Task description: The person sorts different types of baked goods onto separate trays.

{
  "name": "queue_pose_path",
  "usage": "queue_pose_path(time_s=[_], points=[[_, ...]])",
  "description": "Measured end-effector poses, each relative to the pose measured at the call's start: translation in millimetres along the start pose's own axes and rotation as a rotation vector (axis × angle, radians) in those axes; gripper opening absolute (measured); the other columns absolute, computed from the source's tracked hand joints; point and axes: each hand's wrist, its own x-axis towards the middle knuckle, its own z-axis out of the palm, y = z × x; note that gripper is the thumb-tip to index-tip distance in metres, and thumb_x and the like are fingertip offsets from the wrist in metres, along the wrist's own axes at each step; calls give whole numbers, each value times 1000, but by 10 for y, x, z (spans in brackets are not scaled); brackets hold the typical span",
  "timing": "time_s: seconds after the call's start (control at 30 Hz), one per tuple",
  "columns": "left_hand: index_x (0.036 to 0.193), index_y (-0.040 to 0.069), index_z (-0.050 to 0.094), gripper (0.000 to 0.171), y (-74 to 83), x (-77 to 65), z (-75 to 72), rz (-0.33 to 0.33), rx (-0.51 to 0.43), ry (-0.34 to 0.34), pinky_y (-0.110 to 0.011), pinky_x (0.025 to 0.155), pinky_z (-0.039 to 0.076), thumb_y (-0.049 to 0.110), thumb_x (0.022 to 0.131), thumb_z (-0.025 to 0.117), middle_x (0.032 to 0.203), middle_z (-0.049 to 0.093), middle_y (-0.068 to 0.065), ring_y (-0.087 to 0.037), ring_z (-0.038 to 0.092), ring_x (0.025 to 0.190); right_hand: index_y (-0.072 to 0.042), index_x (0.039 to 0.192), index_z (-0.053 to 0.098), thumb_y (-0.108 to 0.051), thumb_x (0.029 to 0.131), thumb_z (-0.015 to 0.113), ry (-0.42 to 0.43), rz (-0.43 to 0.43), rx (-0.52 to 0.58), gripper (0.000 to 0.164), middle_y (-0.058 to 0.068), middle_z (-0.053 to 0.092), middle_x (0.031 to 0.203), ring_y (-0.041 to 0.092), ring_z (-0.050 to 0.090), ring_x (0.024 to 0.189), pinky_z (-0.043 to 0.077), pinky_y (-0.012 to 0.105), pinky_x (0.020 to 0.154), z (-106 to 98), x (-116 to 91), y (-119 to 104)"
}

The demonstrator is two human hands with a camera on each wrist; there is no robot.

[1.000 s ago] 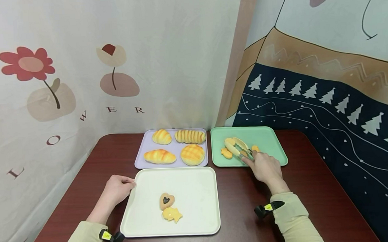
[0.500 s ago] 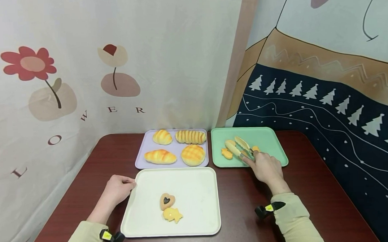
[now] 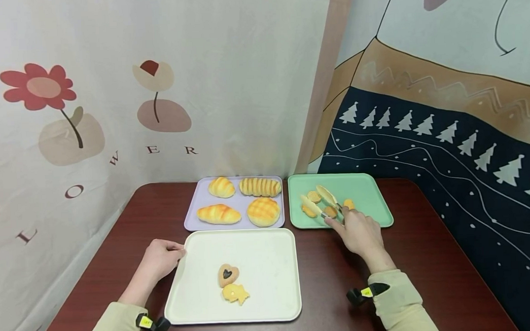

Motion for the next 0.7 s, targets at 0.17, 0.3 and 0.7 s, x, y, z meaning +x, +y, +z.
queue_pose_path(time_s=[0.17,0.3,0.7], points=[[101,-1,82,19,-3,13,-3,9,3,1,-42,73,56,12,93,70,101,76,-18,-30,68,93,5,140,62,-67,100,59,12,-33,4,82,18,71,103,35,67,82,51,49,57,20,-73,-156],[100,0,82,19,-1,19,-9,13,8,2,-40,73,55,12,93,70,102,76,-17,-31,68,95,4,145,59,-66,100,60,28,-56,4,84,22,72,114,36,68,85,53,51,60,57,-136,-276],[101,-1,82,20,15,19,-5,2,1,2,-40,72,55,12,93,70,103,76,-19,-31,68,95,-3,124,69,-71,98,58,20,-97,27,74,11,71,96,26,61,64,47,42,50,112,-326,-564]])
